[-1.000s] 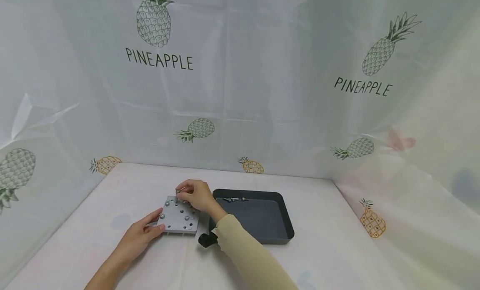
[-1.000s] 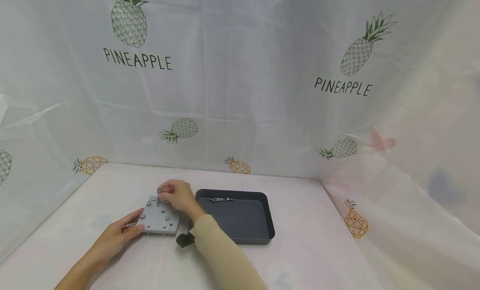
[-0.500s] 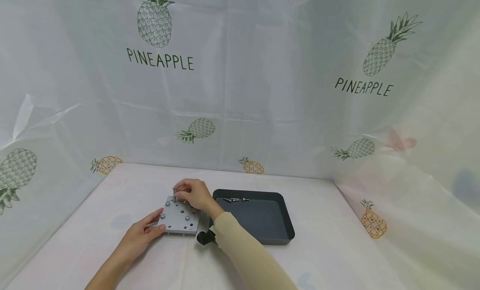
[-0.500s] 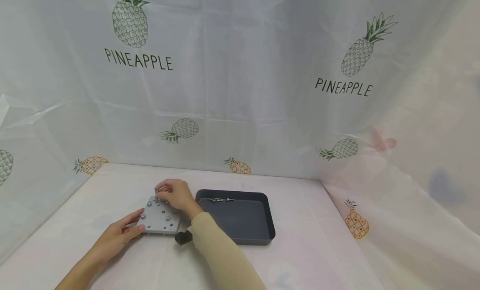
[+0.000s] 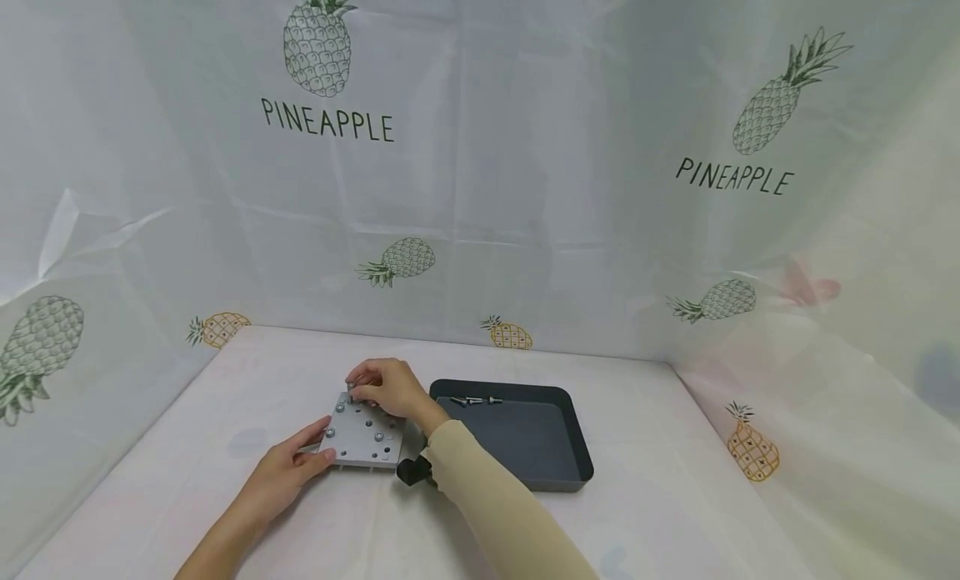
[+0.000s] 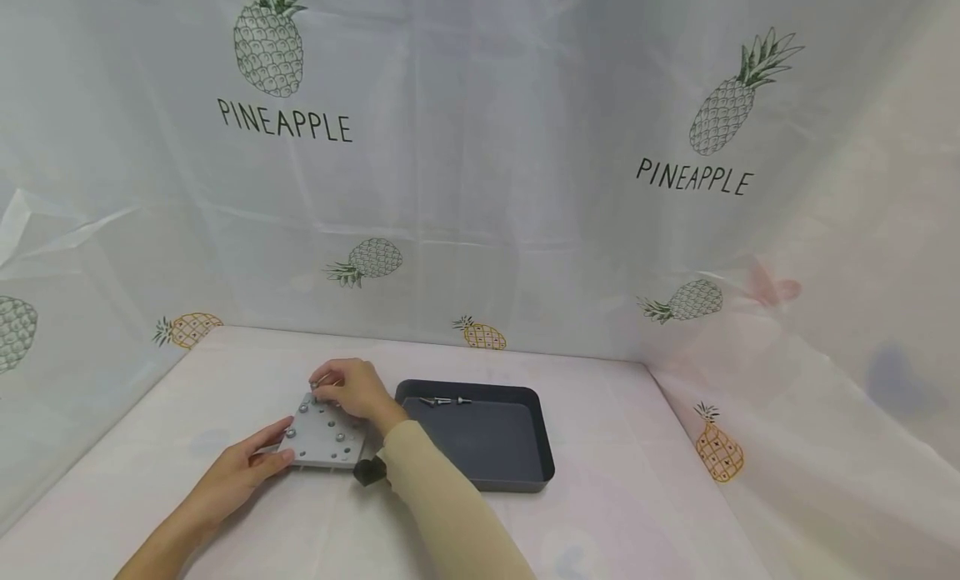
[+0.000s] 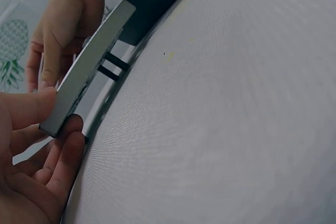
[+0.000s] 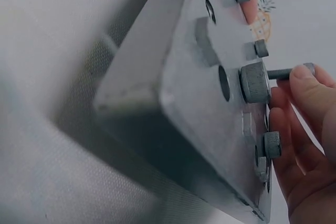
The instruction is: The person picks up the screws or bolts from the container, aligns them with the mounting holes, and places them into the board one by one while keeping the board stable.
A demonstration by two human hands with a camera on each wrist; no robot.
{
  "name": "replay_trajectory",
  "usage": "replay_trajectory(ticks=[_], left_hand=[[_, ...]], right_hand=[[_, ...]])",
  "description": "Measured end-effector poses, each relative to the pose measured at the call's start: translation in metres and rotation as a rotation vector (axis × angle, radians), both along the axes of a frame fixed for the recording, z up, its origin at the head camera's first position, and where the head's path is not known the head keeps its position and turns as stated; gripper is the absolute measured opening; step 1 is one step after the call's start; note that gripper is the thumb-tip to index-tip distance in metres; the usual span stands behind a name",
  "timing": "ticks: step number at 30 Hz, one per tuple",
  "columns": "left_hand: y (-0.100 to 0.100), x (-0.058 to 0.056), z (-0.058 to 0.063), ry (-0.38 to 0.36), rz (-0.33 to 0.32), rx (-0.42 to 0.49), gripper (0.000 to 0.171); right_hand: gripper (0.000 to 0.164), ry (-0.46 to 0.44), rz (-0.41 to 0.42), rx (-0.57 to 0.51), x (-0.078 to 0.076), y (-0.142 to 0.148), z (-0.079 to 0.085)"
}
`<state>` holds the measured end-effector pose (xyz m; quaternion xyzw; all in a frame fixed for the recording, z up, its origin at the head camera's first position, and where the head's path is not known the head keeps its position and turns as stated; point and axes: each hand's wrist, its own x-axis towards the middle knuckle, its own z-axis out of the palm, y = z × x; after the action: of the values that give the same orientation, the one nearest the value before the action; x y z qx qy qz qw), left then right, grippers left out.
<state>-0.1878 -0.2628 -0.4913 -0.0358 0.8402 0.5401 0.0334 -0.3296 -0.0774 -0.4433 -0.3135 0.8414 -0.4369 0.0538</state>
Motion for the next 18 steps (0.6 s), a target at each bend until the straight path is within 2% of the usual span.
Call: replay_trajectory(ticks=[11,18], left_hand=[[0.0012,-0.0009,-0.0012,-0.006,0.012,0.015,0.075],[0.0014,-0.0002,-0.0003,0.006,0.012,-0.007,0.075]], right_hand=[[0.014,0.044,0.021,0.095,-0.0045,-0.0007,-0.0054],[0.026,0.047,0.066,0.134,-0.0003,0.0021,0.0019]])
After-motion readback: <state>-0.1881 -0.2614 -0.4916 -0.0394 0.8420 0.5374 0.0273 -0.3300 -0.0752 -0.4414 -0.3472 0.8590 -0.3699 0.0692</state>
